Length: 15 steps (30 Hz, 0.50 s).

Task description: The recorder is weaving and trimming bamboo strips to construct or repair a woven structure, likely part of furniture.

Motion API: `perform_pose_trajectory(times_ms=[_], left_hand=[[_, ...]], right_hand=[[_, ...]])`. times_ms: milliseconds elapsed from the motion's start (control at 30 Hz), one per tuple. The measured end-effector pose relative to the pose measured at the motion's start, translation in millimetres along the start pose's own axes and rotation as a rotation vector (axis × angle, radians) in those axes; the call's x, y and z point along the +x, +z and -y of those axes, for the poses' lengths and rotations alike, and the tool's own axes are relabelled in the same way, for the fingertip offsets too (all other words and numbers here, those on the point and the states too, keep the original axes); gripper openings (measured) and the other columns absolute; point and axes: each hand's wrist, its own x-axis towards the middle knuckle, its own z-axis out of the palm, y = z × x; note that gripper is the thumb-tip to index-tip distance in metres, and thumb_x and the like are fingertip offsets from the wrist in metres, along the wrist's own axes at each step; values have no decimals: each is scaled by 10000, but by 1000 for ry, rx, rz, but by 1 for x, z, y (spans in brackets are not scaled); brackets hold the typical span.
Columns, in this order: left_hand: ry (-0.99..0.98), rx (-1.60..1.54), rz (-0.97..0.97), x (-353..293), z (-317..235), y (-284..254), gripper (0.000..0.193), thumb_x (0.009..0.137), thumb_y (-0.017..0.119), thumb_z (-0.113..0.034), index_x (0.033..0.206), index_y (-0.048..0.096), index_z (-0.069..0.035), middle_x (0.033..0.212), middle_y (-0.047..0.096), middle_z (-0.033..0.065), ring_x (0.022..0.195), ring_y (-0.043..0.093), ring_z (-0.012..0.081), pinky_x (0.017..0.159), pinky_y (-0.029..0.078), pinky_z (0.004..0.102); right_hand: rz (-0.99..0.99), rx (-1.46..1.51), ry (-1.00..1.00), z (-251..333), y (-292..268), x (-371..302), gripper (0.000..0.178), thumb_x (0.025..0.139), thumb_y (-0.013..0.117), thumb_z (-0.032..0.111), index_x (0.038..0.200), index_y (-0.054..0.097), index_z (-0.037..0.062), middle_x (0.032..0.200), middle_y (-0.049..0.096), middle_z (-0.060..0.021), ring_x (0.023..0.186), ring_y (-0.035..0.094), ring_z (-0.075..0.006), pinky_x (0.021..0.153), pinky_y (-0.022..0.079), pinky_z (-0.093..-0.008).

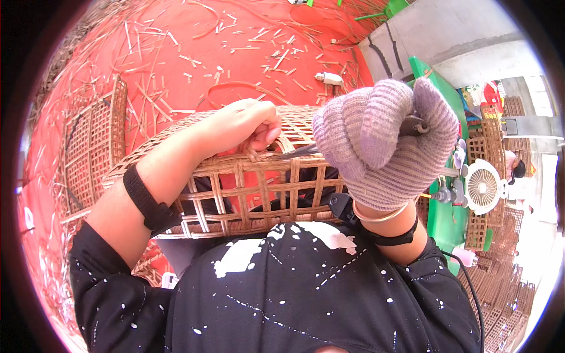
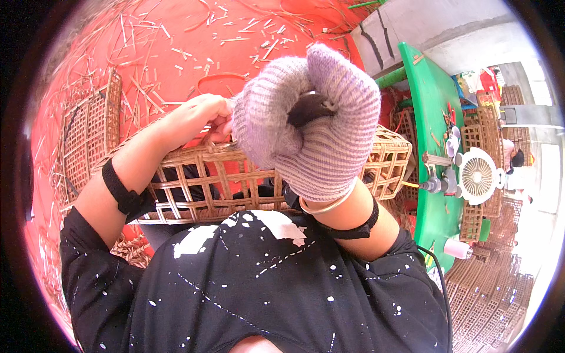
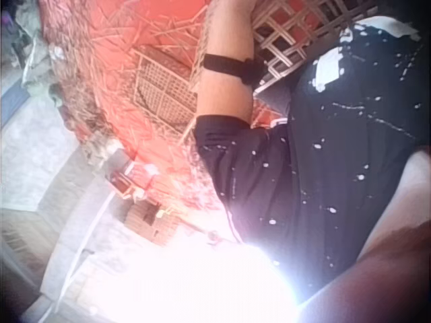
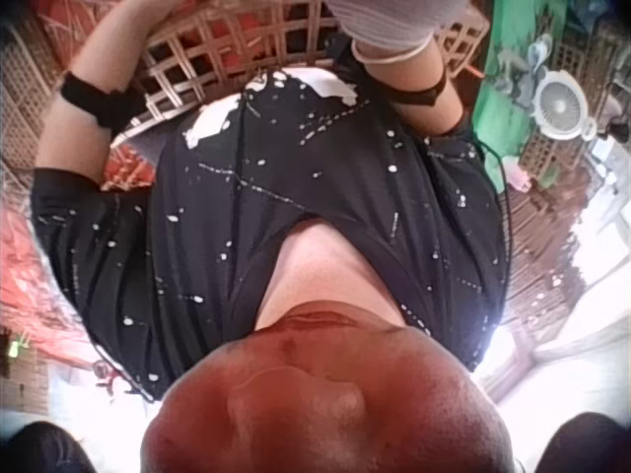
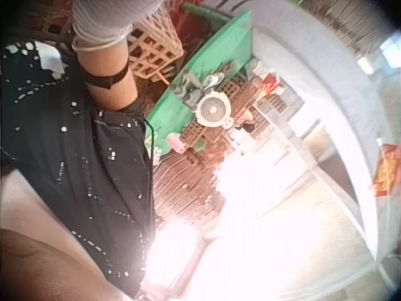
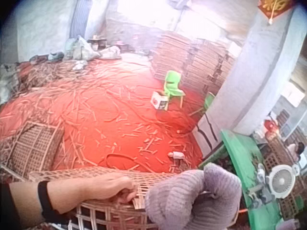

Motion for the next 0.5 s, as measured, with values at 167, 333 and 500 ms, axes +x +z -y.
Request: perform_pose_trajectory(times_ms=[167,333,500], left_hand=[[70,66,-71,1,0,2,386,947,404,-305,754,595,-32,655,602,47,626,547,134,617,438,302],[77,-12,-33,-1,-3,1,394,963,403,-311,764,613,-43,669,608,44,628,547,130,610,442,303],[-44,-11,-85,-2,-7,4,401,979,373,-274,718,575,-46,635,560,28,593,518,116,588,408,261]], right_hand=[[64,0,21,-3,-1,-9,585,1033,380,444,668,563,25,562,526,-80,456,492,-186,474,397,-308],[162,-111,88,5,2,-17,540,1029,462,433,783,622,-20,652,606,-104,524,556,-165,497,420,-274],[109,-272,197,16,18,-33,514,1024,535,416,871,668,-56,728,673,-121,572,602,-146,513,437,-247]])
